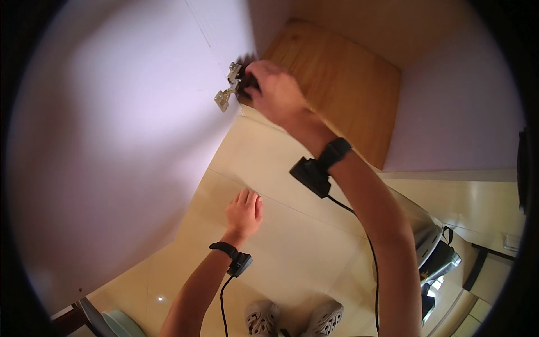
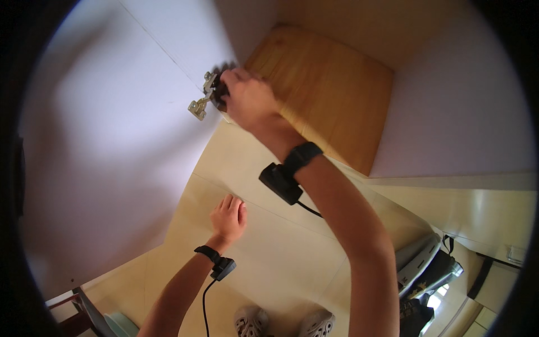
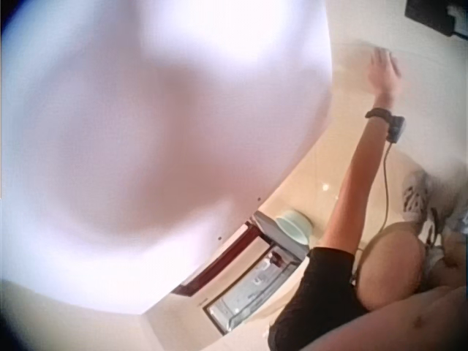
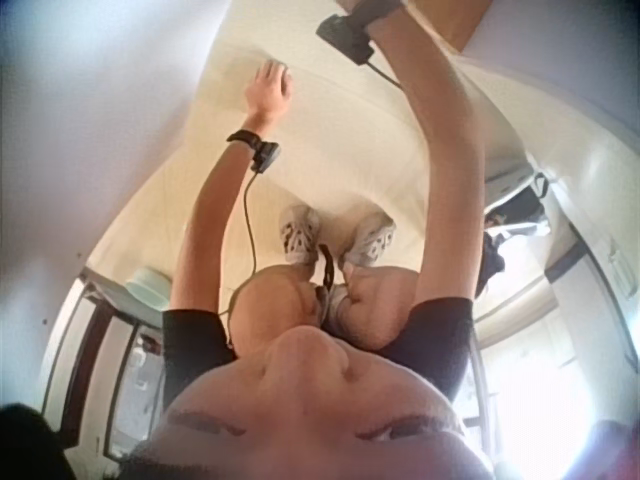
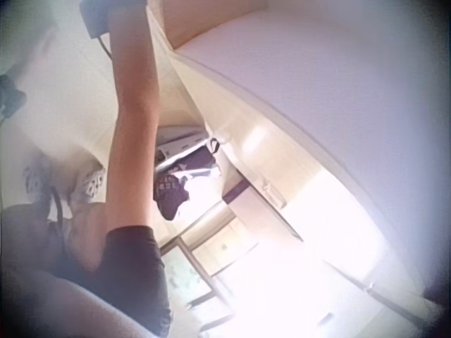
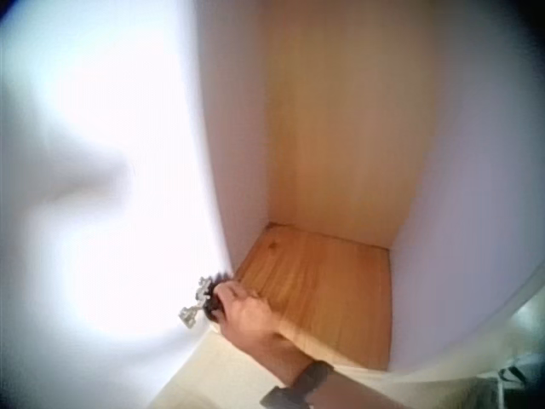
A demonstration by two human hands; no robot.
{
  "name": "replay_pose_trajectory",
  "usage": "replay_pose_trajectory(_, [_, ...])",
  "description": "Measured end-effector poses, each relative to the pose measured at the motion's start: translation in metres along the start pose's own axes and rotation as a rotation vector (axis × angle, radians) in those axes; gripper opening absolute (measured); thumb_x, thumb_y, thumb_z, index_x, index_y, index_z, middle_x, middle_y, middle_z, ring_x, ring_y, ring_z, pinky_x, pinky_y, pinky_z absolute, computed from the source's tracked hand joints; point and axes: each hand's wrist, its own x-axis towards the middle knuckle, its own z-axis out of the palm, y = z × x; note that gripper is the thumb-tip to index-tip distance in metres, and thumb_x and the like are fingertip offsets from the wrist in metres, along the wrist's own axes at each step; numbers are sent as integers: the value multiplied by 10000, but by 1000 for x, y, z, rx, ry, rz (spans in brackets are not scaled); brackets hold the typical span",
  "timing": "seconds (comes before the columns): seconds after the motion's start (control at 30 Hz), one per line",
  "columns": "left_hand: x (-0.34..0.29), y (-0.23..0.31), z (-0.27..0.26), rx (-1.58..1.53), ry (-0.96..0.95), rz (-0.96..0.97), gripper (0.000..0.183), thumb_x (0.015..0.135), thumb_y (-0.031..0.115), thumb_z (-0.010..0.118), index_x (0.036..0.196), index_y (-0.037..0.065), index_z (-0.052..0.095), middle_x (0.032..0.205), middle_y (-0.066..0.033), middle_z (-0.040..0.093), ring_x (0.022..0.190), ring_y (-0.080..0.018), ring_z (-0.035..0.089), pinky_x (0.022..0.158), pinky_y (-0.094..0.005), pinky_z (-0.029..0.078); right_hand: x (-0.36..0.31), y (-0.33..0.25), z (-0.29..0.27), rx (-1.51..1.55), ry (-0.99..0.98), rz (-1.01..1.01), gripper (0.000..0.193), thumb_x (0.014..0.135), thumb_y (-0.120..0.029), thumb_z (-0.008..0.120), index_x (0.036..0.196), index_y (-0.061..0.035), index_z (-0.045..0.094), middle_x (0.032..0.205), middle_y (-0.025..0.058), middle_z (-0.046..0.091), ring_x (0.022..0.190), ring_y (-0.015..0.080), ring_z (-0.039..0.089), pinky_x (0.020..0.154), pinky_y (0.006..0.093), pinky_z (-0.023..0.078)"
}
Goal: Clean the inside of a shoe cabinet and organize shoes.
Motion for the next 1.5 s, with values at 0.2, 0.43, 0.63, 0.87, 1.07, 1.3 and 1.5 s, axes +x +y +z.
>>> replay_pose_trajectory(0.2, [-1, 2, 0, 4, -15, 16, 76, 916, 178, 592, 910, 112, 554, 873, -76, 579, 796, -315, 617, 658, -455, 500, -8, -11, 6, -208, -17, 45, 415, 810, -256, 722, 1197, -145, 623, 1210, 91, 627, 1207, 310, 551, 1029, 502, 429])
replay_pose_trajectory(0.43, [-7, -1, 3, -3, 0, 15, 86, 941, 189, 575, 937, 104, 571, 904, -85, 596, 837, -333, 628, 682, -480, 517, -37, -21, -24, -314, -243, 169, 402, 799, -198, 669, 1194, -134, 626, 1212, 116, 611, 1224, 310, 544, 993, 547, 448])
replay_pose_trajectory(0.63, [-1, 0, 3, 75, -53, 13, 119, 973, 202, 550, 932, 92, 564, 952, -87, 602, 879, -331, 629, 713, -477, 520, -83, 8, -74, -468, -241, 120, 300, 854, -127, 603, 1150, -130, 649, 1199, 114, 620, 1193, 315, 566, 980, 533, 451])
replay_pose_trajectory(0.87, [21, 11, -29, 14, -380, -40, 120, 951, 201, 558, 912, 94, 596, 963, -105, 633, 918, -333, 640, 778, -489, 519, -129, 19, -122, -605, -219, 112, 321, 852, -106, 618, 1171, -126, 632, 1233, 90, 610, 1208, 300, 556, 1023, 554, 403])
replay_pose_trajectory(1.07, [42, 45, -84, 193, -793, 301, 118, 770, 99, 651, 888, 105, 661, 921, -83, 705, 929, -317, 679, 757, -459, 536, -113, -12, -129, -783, -612, 208, 458, 940, -171, 584, 1394, -121, 553, 1484, 98, 459, 1382, 305, 419, 1135, 726, 226])
replay_pose_trajectory(1.3, [186, 170, -159, 865, -1048, 478, 223, 764, 103, 661, 978, 97, 723, 1036, -120, 730, 971, -314, 699, 781, -465, 537, -115, 14, -113, -693, -601, 252, 608, 868, -216, 657, 1436, -71, 494, 1499, 138, 410, 1410, 349, 351, 1124, 695, 217])
replay_pose_trajectory(1.5, [234, 176, -197, 972, -930, 480, 197, 791, 79, 638, 965, 73, 731, 968, -140, 740, 963, -330, 704, 787, -461, 534, -106, -8, -130, -745, -559, 185, 471, 975, -212, 524, 1434, -105, 526, 1455, 93, 466, 1394, 295, 391, 1119, 657, 254])
